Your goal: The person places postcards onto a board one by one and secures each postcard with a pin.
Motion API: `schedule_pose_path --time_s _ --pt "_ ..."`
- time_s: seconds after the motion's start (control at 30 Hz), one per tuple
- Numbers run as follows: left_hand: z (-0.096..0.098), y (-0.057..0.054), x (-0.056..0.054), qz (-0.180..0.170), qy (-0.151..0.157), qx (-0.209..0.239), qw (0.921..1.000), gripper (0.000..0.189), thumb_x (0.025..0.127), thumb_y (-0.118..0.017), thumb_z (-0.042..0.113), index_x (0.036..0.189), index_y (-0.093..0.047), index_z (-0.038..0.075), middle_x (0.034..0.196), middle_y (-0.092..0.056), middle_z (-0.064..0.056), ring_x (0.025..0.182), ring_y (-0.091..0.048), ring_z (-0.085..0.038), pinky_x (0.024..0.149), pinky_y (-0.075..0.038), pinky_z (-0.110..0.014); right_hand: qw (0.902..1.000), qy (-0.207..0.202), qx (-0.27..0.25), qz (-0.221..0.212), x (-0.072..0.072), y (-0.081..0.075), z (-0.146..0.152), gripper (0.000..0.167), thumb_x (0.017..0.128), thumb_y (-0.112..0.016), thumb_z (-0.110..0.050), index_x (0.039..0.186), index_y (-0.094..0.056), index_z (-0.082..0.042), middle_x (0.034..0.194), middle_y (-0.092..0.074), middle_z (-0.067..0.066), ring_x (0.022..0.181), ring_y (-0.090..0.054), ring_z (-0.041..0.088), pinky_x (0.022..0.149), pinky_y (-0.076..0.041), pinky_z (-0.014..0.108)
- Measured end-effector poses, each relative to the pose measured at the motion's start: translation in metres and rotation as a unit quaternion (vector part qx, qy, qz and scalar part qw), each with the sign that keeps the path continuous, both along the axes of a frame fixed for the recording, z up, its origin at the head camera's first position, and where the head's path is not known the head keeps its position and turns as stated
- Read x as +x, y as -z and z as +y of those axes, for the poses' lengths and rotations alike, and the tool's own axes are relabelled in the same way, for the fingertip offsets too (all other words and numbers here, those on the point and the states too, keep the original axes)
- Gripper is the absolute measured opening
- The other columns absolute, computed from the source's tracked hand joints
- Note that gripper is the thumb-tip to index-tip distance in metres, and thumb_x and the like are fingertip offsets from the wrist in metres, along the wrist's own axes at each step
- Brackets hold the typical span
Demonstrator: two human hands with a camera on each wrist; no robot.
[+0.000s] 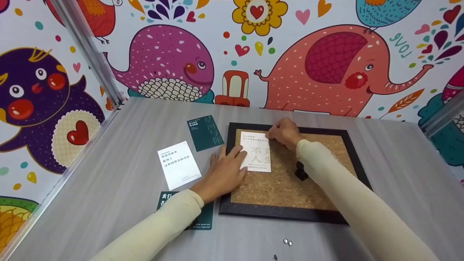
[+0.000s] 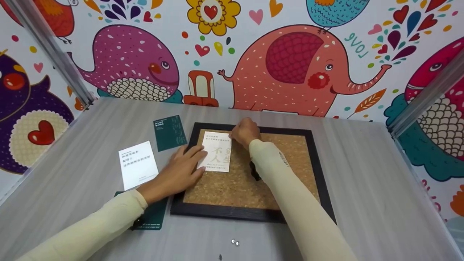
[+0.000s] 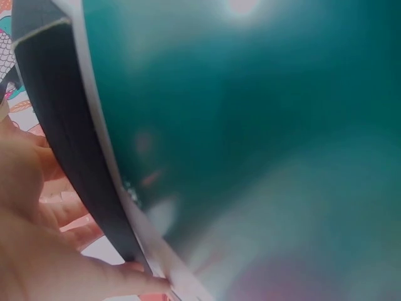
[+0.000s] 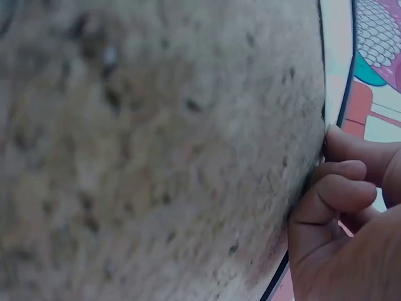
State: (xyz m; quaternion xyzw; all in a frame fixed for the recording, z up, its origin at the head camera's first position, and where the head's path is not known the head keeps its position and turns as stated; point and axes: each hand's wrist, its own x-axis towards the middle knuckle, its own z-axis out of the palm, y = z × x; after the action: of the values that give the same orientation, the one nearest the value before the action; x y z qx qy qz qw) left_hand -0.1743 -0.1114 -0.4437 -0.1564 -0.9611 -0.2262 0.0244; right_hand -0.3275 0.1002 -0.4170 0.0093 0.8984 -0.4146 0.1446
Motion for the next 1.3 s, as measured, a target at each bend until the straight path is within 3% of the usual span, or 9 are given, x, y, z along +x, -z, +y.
schedule_pose_path --time_s 0.13,0.3,0.53,0.77,1.0,1.2,1.3 --pt "-0.002 0.002 0.000 -0.003 -0.003 0.003 1.0000 0.049 0.112 -0.063 0.027 0.156 -0.060 0.005 0.168 -0.048 -0.016 0.154 -0.033 -0.062 0.113 -0.032 -0.086 0.9984 -0.024 0.024 0.044 0.004 0.003 -0.005 0.013 0.101 -0.077 -0.008 0.090 -0.076 -0.002 0.088 -0.071 0.009 0.082 -0.060 0.023 0.072 -0.051 0.035" --pt "-0.003 0.004 0.000 -0.013 -0.009 0.005 0.9999 0.050 0.112 -0.062 0.028 0.157 -0.059 0.006 0.170 -0.046 -0.016 0.155 -0.031 -0.062 0.114 -0.029 -0.087 0.9907 -0.062 0.067 0.101 0.009 0.007 -0.011 0.016 0.102 -0.076 -0.009 0.088 -0.075 -0.004 0.087 -0.071 0.010 0.081 -0.062 0.024 0.072 -0.052 0.036" --pt "-0.005 0.007 0.001 -0.011 -0.010 0.003 0.9999 0.050 0.112 -0.063 0.027 0.156 -0.060 0.005 0.169 -0.047 -0.016 0.154 -0.033 -0.061 0.112 -0.031 -0.087 0.9646 -0.126 0.151 0.176 0.014 0.014 -0.015 0.014 0.104 -0.074 -0.007 0.090 -0.077 -0.007 0.089 -0.073 0.008 0.082 -0.064 0.024 0.073 -0.054 0.040" --pt "-0.003 0.008 0.002 -0.004 -0.005 -0.003 1.0000 0.050 0.112 -0.063 0.028 0.156 -0.060 0.004 0.168 -0.048 -0.016 0.153 -0.035 -0.059 0.112 -0.033 -0.086 0.9433 -0.165 0.171 0.232 0.018 0.020 -0.009 0.013 0.103 -0.071 -0.002 0.093 -0.078 -0.007 0.093 -0.070 0.010 0.085 -0.061 0.026 0.077 -0.054 0.043" --pt "-0.001 0.004 0.002 -0.008 -0.006 0.002 1.0000 0.051 0.112 -0.062 0.029 0.157 -0.059 0.006 0.169 -0.047 -0.015 0.155 -0.033 -0.059 0.114 -0.030 -0.086 0.9318 -0.179 0.185 0.256 0.018 0.018 0.000 0.012 0.105 -0.071 -0.002 0.099 -0.080 -0.008 0.098 -0.064 0.011 0.088 -0.062 0.027 0.082 -0.056 0.046" --pt "0.000 0.002 0.001 -0.004 -0.007 0.000 1.0000 0.051 0.112 -0.062 0.029 0.158 -0.059 0.006 0.170 -0.047 -0.015 0.155 -0.032 -0.058 0.114 -0.030 -0.086 0.9351 -0.188 0.173 0.245 0.015 0.013 0.004 0.010 0.104 -0.074 -0.002 0.101 -0.081 -0.008 0.101 -0.064 0.010 0.093 -0.062 0.027 0.086 -0.057 0.045" --pt "0.002 0.003 0.000 -0.007 -0.009 0.001 0.9999 0.052 0.113 -0.062 0.030 0.159 -0.058 0.007 0.171 -0.046 -0.013 0.156 -0.032 -0.057 0.115 -0.030 -0.085 0.9330 -0.192 0.173 0.250 0.012 0.012 0.010 0.008 0.102 -0.077 -0.004 0.102 -0.084 -0.008 0.106 -0.065 0.011 0.102 -0.058 0.030 0.095 -0.054 0.048"
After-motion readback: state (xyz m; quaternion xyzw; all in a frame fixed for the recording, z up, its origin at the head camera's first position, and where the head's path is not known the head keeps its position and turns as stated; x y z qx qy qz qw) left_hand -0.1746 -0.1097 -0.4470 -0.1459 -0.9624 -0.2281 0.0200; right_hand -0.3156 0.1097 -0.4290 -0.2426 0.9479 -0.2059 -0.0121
